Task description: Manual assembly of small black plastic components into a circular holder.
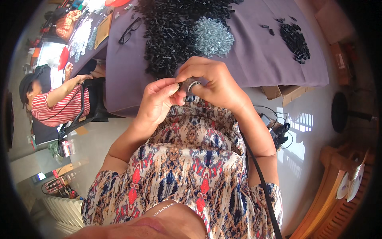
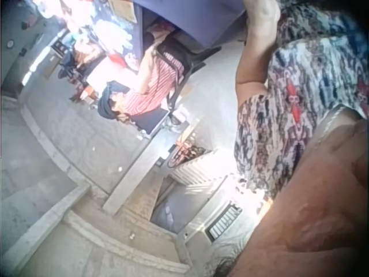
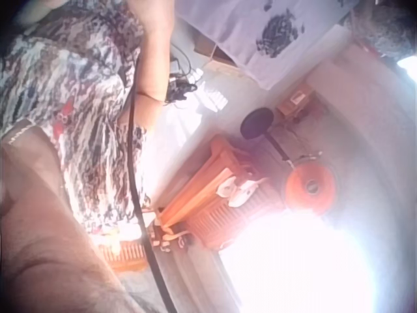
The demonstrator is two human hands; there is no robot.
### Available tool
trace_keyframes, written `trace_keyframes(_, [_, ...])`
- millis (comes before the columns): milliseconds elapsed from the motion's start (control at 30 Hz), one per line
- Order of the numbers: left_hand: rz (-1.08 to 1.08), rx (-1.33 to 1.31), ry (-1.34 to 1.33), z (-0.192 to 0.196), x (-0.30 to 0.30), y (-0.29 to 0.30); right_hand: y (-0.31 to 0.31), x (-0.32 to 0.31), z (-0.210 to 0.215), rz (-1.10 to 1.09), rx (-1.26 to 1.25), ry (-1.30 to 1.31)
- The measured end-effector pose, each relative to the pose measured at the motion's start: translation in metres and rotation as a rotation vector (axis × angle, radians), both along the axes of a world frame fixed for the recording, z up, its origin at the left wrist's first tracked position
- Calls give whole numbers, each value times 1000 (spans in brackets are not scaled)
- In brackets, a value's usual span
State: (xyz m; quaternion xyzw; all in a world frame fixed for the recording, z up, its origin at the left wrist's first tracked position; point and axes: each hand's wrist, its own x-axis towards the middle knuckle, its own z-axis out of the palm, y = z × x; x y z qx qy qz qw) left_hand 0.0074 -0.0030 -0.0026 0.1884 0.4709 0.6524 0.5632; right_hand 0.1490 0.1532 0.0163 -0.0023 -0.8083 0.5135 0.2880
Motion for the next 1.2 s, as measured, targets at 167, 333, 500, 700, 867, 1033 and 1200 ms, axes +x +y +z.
trace_keyframes(167, [47,94,-128,6,-4,4,-2,-1,2,-19,-307,33])
trace_keyframes(333, [38,63,-199,8,-5,4,-11,-10,-1,-60,-99,-38])
trace_keyframes(500, [18,13,-273,13,-1,4,-20,-14,-9,-128,-31,32])
trace_keyframes(700, [-69,42,-272,13,-4,3,-21,-12,-6,-133,15,50])
trace_keyframes(867, [-102,78,-262,10,-3,3,-24,-10,-4,-126,23,66])
trace_keyframes(1033, [-27,70,-322,-2,2,7,-23,-13,-15,-183,108,65])
trace_keyframes(1200, [11,39,-421,-17,10,10,-17,-6,-24,-147,108,-43])
